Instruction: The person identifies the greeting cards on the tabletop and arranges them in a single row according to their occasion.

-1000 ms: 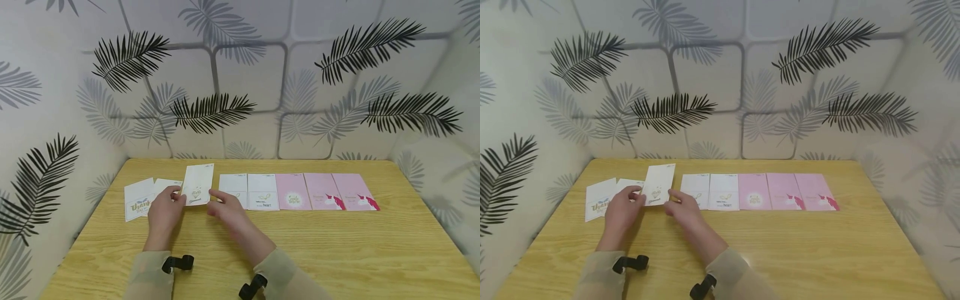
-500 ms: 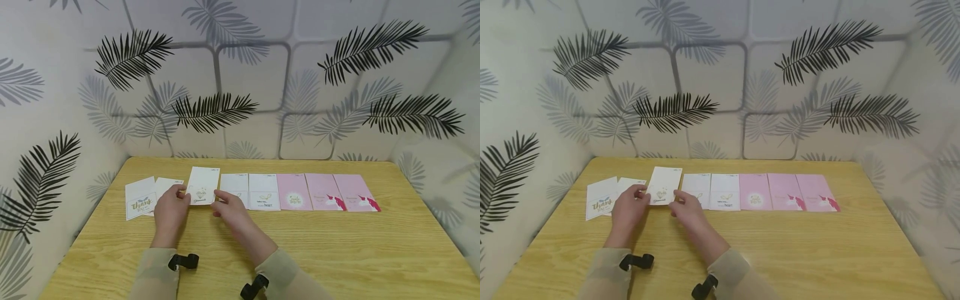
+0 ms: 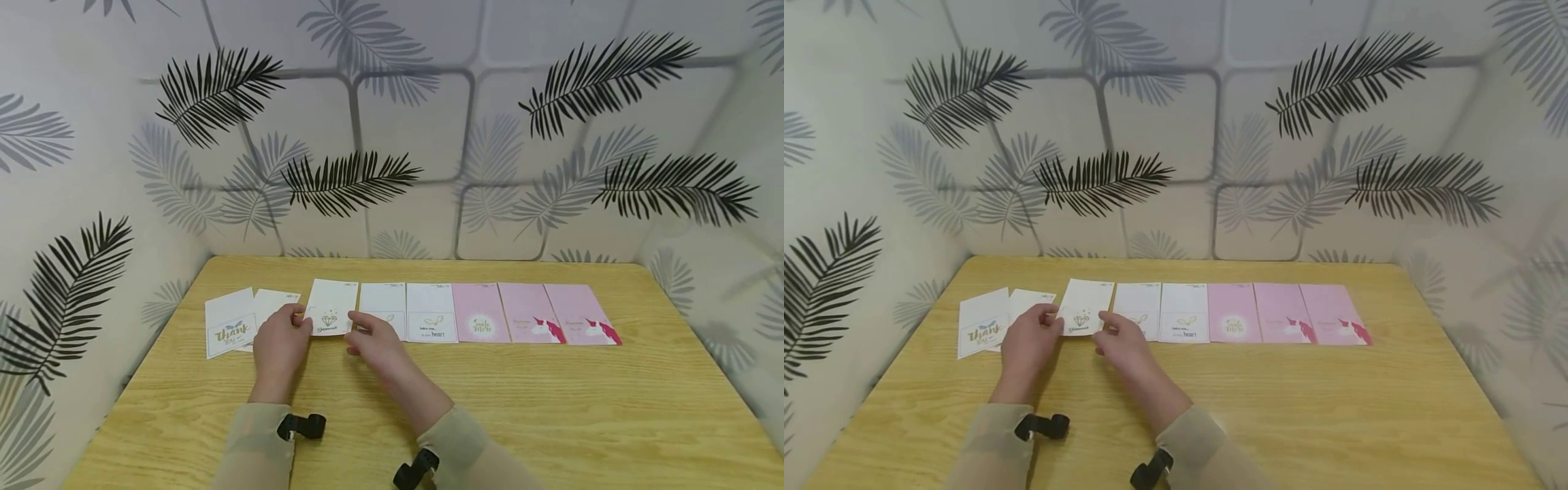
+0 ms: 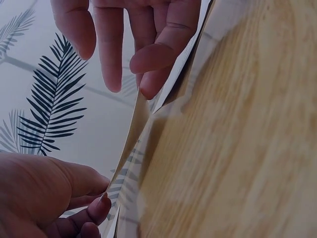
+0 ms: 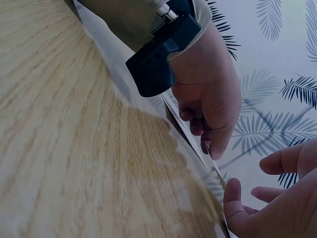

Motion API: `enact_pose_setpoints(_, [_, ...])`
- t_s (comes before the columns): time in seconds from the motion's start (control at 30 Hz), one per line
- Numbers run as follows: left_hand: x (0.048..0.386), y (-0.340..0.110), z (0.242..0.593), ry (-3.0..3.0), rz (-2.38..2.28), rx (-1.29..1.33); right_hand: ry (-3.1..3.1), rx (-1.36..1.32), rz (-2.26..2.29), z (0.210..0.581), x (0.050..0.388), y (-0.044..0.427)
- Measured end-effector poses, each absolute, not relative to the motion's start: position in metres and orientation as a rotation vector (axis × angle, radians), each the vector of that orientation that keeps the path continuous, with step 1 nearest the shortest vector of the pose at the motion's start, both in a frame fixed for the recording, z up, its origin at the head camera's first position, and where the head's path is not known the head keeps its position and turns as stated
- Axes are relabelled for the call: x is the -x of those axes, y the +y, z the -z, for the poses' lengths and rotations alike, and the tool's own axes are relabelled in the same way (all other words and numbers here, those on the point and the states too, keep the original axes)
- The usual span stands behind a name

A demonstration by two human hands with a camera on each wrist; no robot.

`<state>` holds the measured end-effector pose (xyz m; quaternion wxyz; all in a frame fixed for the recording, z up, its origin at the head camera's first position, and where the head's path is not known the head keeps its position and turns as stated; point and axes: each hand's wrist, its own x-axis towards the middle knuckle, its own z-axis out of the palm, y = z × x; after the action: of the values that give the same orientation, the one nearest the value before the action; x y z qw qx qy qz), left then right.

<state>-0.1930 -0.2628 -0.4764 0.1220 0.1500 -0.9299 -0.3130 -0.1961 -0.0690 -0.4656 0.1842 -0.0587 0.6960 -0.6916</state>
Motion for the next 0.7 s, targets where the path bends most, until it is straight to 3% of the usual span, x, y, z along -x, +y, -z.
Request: enact_pose_setpoints(0.7, [0.196,-0.2595,0.4847,-2.74,0.869,-0.416,2.041,0.158,1.88,0.4629,0.1933,-0.0679])
